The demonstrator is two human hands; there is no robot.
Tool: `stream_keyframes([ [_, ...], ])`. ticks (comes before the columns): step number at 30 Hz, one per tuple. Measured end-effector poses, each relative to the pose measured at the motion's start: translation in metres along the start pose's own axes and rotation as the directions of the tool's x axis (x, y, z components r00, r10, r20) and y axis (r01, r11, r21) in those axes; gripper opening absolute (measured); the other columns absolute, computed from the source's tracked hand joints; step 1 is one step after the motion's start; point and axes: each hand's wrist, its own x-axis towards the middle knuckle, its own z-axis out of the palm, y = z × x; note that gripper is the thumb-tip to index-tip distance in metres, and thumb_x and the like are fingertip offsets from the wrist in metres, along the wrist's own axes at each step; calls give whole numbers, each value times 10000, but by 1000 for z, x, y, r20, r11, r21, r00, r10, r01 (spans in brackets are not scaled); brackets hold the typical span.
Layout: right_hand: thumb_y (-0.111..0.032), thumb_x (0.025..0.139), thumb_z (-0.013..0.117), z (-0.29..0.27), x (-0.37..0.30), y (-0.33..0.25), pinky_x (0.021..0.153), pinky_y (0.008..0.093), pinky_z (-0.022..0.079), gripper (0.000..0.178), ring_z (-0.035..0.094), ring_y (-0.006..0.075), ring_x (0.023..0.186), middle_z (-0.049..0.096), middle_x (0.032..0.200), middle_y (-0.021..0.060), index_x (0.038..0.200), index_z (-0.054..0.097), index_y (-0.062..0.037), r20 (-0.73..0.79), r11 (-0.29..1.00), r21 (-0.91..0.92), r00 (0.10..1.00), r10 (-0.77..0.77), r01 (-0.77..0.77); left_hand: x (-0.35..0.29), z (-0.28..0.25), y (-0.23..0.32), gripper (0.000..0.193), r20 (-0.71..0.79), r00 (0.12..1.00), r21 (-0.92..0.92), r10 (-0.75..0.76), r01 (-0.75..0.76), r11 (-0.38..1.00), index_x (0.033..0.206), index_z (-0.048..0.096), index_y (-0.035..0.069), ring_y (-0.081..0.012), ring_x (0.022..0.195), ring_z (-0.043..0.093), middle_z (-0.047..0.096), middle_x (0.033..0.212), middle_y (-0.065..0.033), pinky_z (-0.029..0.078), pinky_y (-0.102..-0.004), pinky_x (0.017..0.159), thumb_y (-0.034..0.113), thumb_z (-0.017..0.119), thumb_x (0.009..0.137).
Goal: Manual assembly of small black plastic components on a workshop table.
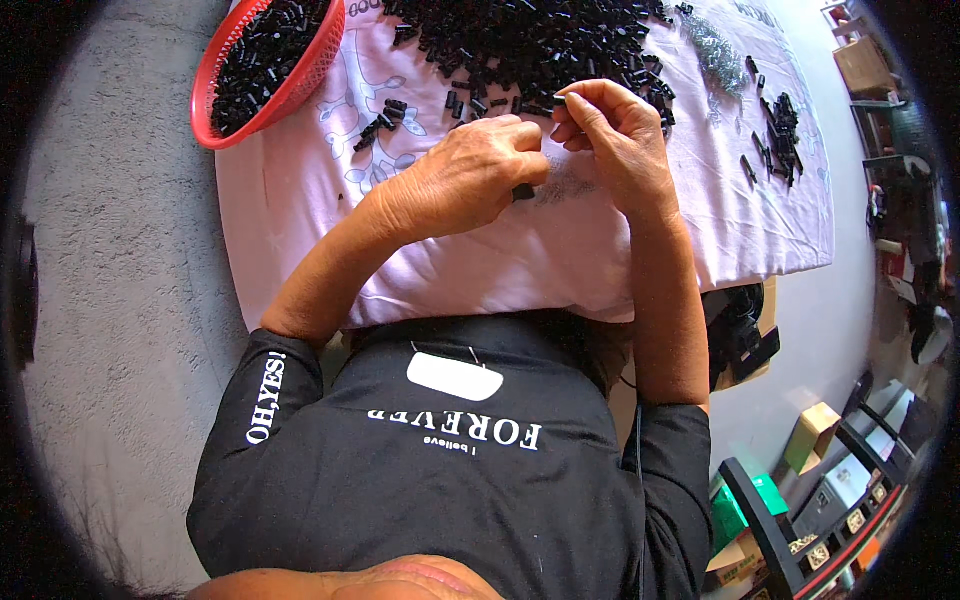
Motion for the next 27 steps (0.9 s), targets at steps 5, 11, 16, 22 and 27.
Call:
stream_keyframes([
  [5, -148, 987, 592, -1, 1, 1, 683, 232, 532, 157, 647, 93, 747, 686, 885, 43, 1055, 662, -25, -5, 1000, -4, 1000, 4, -4, 2, 3, 3, 102, 6, 1000, 16, -14, 14, 1000, 862, 595, 21, -324, 912, 594, 572, 895, -145, 503, -419, 792, 12, 580, 761],
  [11, -147, 986, 592, -1, 1, 2, 681, 224, 525, 155, 635, 82, 746, 686, 881, 39, 1054, 663, -28, -1, 1000, 12, 1000, 5, -5, 6, -2, -1, 187, -145, 987, -146, -66, 45, 988, 944, 569, 6, -349, 869, 614, 586, 895, -156, 514, -415, 765, -54, 557, 768],
  [16, -151, 989, 585, 1, -1, 0, 689, 220, 523, 160, 625, 75, 743, 685, 871, 31, 1054, 663, -28, -2, 1000, -8, 1000, 2, -2, 6, -7, -5, 348, -221, 970, -159, -99, 64, 985, 995, 607, 16, -355, 902, 623, 614, 927, -146, 525, -414, 789, -128, 560, 681],
  [22, -154, 988, 589, -1, 0, 1, 688, 220, 523, 161, 632, 78, 750, 684, 863, 31, 1053, 661, -26, 0, 1000, -15, 1000, -5, 5, 7, -9, -3, 377, -199, 971, -284, -129, 69, 956, 977, 623, 15, -347, 895, 640, 627, 941, -149, 535, -397, 782, -149, 530, 651],
  [27, -159, 984, 595, 1, -2, -2, 688, 221, 522, 163, 636, 83, 745, 687, 857, 34, 1050, 661, -25, 26, 1000, -6, 1000, 9, -9, 11, -18, -4, 411, -335, 915, -335, -226, 108, 936, 1006, 637, 1, -250, 873, 666, 648, 939, -120, 543, -325, 798, -166, 517, 650],
])
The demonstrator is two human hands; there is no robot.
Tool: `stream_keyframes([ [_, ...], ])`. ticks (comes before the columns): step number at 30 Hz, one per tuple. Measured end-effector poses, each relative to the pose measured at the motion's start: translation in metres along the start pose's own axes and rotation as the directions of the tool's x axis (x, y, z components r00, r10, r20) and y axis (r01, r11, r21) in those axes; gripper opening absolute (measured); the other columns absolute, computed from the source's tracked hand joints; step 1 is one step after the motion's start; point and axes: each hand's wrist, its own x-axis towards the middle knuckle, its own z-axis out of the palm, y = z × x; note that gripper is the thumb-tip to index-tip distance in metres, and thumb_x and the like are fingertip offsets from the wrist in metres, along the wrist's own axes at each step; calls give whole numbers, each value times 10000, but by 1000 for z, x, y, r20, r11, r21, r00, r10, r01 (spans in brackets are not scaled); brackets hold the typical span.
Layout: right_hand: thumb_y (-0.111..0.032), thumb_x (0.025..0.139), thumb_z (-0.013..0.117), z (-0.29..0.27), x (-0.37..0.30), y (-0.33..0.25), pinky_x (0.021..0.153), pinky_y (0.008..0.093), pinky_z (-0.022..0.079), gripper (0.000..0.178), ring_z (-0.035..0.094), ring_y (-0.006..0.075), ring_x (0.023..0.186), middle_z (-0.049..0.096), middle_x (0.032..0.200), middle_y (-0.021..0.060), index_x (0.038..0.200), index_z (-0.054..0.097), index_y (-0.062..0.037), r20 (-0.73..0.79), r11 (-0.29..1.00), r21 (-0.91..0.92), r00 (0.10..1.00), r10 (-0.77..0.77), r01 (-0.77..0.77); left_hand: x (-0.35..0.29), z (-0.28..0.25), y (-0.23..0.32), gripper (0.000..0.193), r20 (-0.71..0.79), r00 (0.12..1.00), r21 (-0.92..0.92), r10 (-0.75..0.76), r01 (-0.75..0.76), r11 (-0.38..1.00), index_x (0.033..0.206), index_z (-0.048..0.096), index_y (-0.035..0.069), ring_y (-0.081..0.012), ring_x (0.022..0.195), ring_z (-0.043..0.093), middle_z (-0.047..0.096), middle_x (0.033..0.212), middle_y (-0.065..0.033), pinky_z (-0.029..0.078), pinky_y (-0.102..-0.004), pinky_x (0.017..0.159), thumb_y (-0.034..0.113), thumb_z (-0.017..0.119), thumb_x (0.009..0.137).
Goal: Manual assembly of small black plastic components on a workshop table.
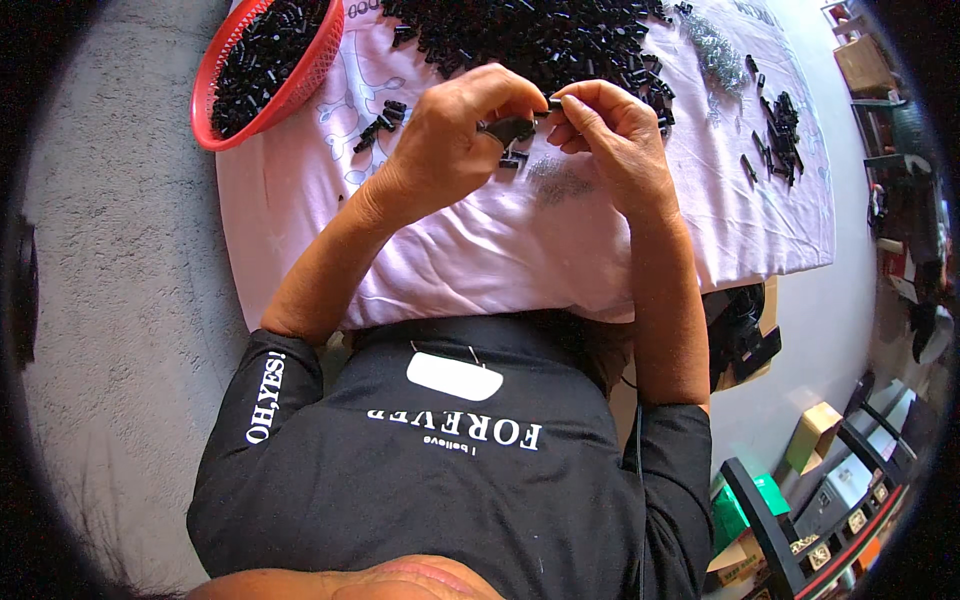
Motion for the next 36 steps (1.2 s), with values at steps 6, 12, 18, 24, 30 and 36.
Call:
stream_keyframes([
  [6, -161, 984, 596, -1, -1, -3, 686, 223, 522, 162, 649, 92, 747, 695, 872, 43, 1051, 661, -28, 69, 999, 42, 998, 1, -4, 2, 0, 1, 394, -94, 996, -29, -3, 0, 1000, 996, 648, 18, -207, 857, 667, 651, 926, -88, 548, -310, 798, -167, 557, 660],
  [12, -162, 986, 593, 0, -2, -4, 665, 225, 522, 164, 653, 95, 744, 694, 869, 43, 1048, 662, -27, 111, 998, 43, 993, 43, -48, 3, 7, -1, 323, -158, 985, -78, 67, -81, 994, 916, 633, 4, -272, 778, 665, 644, 842, -124, 552, -341, 706, -143, 559, 638],
  [18, -166, 989, 589, 0, -2, -5, 653, 222, 518, 166, 651, 93, 739, 693, 864, 44, 1044, 664, -29, 141, 998, 33, 989, 44, -49, 2, 0, -1, 375, -69, 998, -89, -14, 8, 996, 997, 658, 12, -186, 871, 674, 663, 932, -89, 553, -300, 796, -168, 556, 684],
  [24, -179, 993, 585, 0, -3, -6, 643, 219, 511, 172, 641, 88, 721, 690, 857, 39, 1038, 664, -34, 157, 996, 67, 987, 44, -55, 1, -1, -4, 338, -57, 998, -131, -33, 25, 991, 1003, 658, 8, -169, 878, 674, 662, 928, -84, 549, -284, 815, -169, 567, 729],
  [30, -191, 995, 585, -1, -3, -5, 640, 218, 507, 174, 638, 85, 719, 689, 854, 35, 1025, 662, -37, 149, 994, 84, 987, 55, -68, 0, 2, -5, 346, -74, 994, -203, -79, 62, 977, 1014, 655, 0, -156, 901, 671, 667, 933, -81, 545, -277, 831, -180, 564, 732],
  [36, -201, 1003, 572, 0, -3, -4, 621, 206, 480, 185, 616, 77, 700, 674, 836, 29, 1025, 653, -37, 128, 995, 72, 990, 53, -63, 1, 3, 0, 354, -64, 995, -199, -80, 66, 978, 1007, 659, 0, -149, 894, 666, 666, 934, -75, 542, -276, 831, -184, 552, 725],
])
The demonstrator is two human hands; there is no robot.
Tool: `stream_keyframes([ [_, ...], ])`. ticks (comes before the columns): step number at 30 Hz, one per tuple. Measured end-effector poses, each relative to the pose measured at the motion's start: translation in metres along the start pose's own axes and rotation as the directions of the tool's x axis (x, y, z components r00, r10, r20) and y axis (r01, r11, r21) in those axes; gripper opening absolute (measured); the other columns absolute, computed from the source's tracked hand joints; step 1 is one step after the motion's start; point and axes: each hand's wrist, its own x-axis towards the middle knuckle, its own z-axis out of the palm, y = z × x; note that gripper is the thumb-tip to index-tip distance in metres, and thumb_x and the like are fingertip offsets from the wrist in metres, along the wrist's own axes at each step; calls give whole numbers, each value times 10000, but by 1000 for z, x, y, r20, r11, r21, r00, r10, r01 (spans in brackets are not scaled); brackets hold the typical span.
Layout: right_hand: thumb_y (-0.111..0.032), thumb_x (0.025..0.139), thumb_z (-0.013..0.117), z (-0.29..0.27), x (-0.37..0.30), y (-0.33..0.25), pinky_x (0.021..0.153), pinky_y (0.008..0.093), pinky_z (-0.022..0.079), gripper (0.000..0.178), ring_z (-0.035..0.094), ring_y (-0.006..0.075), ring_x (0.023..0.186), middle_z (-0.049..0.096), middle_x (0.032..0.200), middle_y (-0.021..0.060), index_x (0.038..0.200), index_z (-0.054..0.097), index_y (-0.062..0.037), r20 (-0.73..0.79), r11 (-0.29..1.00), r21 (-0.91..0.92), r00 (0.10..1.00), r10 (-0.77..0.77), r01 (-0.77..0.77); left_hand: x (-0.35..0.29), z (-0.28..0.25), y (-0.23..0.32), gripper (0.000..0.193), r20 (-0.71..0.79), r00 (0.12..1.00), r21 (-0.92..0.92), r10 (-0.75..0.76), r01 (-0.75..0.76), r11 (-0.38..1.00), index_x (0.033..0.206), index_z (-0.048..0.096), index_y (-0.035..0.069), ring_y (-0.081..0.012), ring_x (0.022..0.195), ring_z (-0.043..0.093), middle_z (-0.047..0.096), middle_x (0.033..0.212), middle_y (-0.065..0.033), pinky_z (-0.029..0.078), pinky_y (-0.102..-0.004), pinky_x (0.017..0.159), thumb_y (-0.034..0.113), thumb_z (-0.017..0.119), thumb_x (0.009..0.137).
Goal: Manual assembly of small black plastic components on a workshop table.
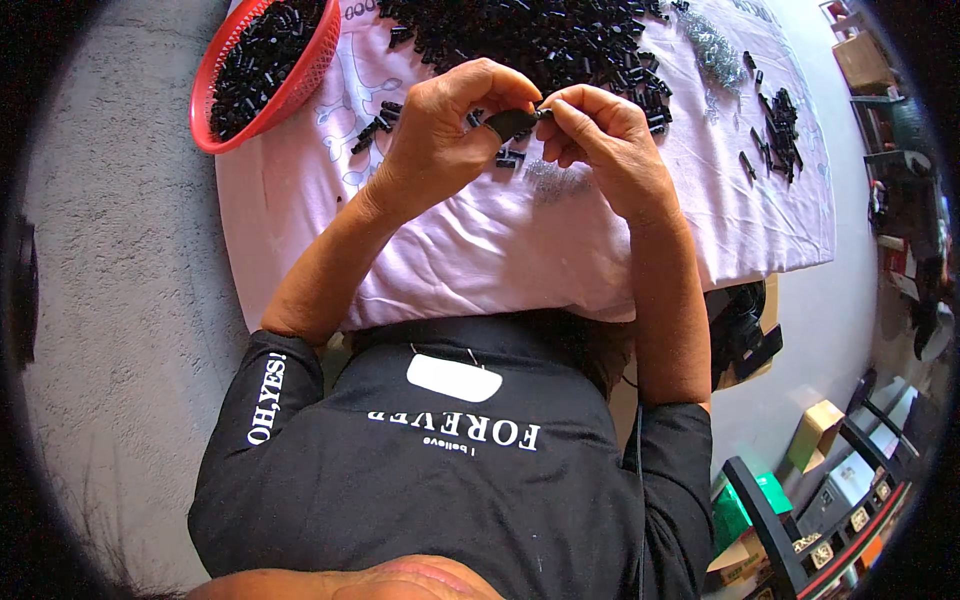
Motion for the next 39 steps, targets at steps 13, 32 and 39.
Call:
stream_keyframes([
  [13, -236, 1003, 576, 1, -1, -2, 632, 217, 499, 215, 621, 80, 701, 680, 833, 29, 997, 656, -37, 9, 1000, -3, 1000, 5, -5, -1, 0, -6, 274, -15, 999, -37, -44, 44, 998, 1007, 664, -3, -134, 902, 661, 671, 943, -67, 540, -268, 825, -149, 602, 784],
  [32, -237, 1012, 561, -1, 0, 1, 602, 209, 498, 225, 625, 73, 673, 681, 810, 33, 1002, 659, -35, 22, 1000, 2, 1000, 10, -10, -3, 7, -6, 324, -4, 1000, 7, 4, -4, 1000, 990, 663, -3, -163, 871, 667, 670, 917, -80, 542, -279, 807, -154, 567, 720],
  [39, -189, 998, 583, -1, 0, 0, 577, 185, 481, 174, 627, 65, 667, 668, 793, 27, 1047, 641, -33, -45, 999, -15, 999, 30, -30, -4, 11, -6, 296, -5, 999, 60, 34, -33, 998, 966, 657, -10, -185, 850, 675, 661, 905, -97, 551, -291, 793, -149, 582, 716],
])
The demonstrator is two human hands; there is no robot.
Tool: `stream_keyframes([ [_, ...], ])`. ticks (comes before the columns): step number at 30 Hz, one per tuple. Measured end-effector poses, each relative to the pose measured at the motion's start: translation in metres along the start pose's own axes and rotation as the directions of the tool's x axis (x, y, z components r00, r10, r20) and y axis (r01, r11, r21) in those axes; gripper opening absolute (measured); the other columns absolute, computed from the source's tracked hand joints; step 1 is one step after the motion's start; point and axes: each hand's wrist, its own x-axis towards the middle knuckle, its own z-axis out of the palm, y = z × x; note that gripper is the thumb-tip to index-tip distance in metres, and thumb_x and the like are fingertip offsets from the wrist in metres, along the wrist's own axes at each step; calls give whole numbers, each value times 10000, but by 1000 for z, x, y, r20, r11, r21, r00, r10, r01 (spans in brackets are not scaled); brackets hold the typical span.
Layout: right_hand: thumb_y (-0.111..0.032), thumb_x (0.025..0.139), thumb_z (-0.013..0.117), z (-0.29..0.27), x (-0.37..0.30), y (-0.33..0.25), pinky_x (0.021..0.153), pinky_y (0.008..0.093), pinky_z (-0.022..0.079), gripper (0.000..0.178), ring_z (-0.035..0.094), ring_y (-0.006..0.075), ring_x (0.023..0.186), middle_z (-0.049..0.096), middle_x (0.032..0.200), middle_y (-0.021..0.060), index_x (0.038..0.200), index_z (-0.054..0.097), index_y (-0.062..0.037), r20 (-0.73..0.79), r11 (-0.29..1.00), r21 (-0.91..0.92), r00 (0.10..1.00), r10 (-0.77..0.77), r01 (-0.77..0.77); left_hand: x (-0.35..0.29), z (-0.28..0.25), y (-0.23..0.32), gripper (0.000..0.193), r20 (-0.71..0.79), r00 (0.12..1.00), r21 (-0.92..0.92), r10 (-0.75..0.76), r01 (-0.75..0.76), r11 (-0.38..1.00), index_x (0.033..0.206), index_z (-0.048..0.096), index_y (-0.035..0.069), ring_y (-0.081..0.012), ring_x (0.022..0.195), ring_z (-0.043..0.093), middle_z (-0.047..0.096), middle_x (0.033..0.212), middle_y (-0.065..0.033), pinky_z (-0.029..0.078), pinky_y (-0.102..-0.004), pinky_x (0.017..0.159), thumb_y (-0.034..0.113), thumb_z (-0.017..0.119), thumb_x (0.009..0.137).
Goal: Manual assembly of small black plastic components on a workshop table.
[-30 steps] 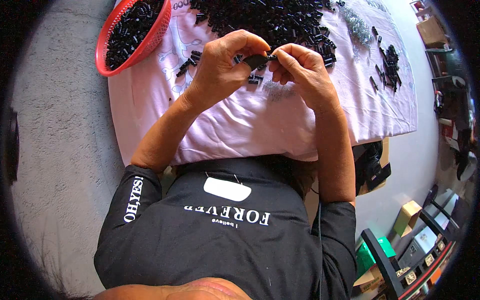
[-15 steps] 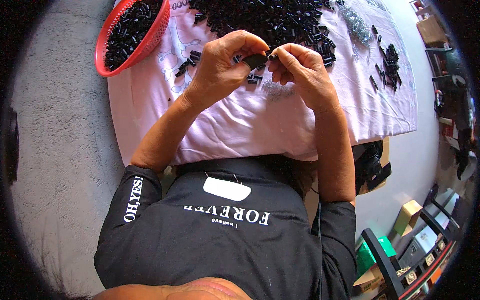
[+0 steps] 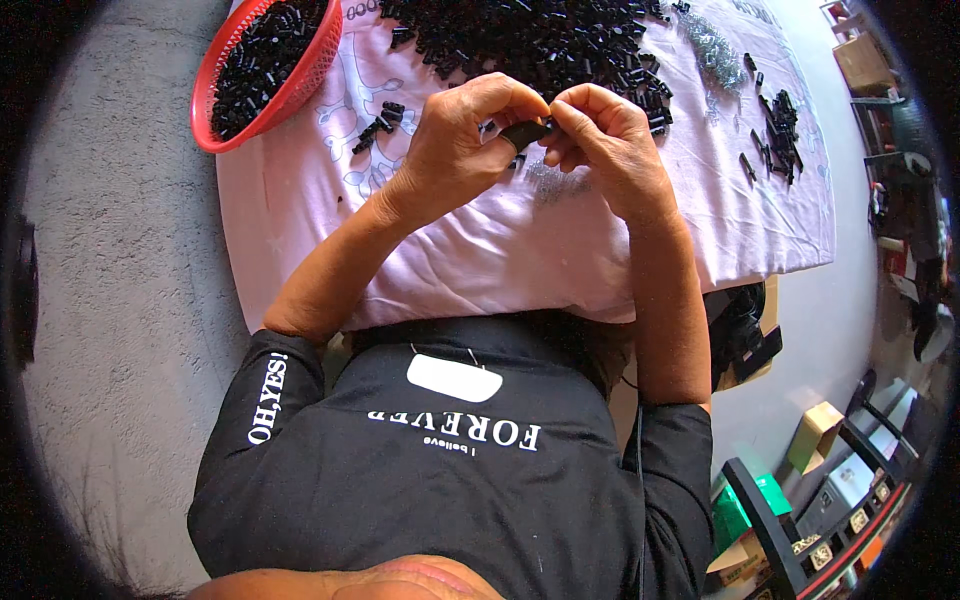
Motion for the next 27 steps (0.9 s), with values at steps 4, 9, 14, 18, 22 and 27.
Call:
stream_keyframes([
  [4, -166, 978, 616, 2, 2, 3, 623, 217, 532, 183, 656, 88, 705, 679, 828, 47, 1063, 640, -6, 47, 997, 71, 999, -6, 2, -1, -1, -2, 283, 0, 1000, 20, -25, 25, 999, 955, 655, -12, -187, 846, 672, 658, 900, -99, 551, -292, 785, -147, 584, 717],
  [9, -119, 944, 654, 1, 2, 2, 673, 232, 543, 189, 668, 105, 745, 688, 877, 56, 1084, 644, 8, 70, 999, 49, 997, -28, 25, 1, -5, -2, 272, 19, 998, -23, -57, 57, 998, 962, 661, -15, -174, 835, 666, 664, 899, -97, 543, -285, 786, -134, 579, 732],
  [14, -84, 922, 668, 1, 2, 3, 708, 239, 549, 233, 680, 117, 797, 694, 912, 66, 1138, 648, 1, 77, 997, 62, 995, -56, 51, 2, -11, -5, 307, 4, 996, -63, -89, 89, 994, 1000, 661, -15, -145, 872, 661, 675, 922, -83, 541, -273, 817, -154, 539, 754],
  [18, -63, 913, 670, 7, 1, 0, 744, 254, 557, 248, 685, 131, 830, 697, 932, 78, 1152, 645, -5, 62, 992, 60, 992, -113, 109, 2, -9, -6, 298, -2, 986, -188, -165, 161, 969, 1036, 651, -14, -115, 916, 651, 678, 951, -60, 540, -256, 853, -170, 528, 813],
  [22, -56, 911, 669, 1, 2, 2, 751, 261, 563, 204, 694, 144, 839, 707, 959, 97, 1107, 643, -4, 60, 997, 46, 996, -70, 67, 0, -4, -8, 250, -22, 974, -265, -225, 211, 941, 1045, 651, -9, -108, 921, 647, 679, 965, -52, 541, -251, 859, -144, 573, 851],
  [27, -56, 913, 667, 2, 1, 1, 741, 262, 571, 181, 702, 152, 827, 712, 956, 104, 1084, 640, -4, 84, 997, 50, 994, -66, 62, -2, -1, -11, 250, -41, 973, -273, -227, 208, 939, 1058, 651, -7, -107, 918, 651, 680, 968, -54, 547, -247, 860, -138, 591, 855],
])
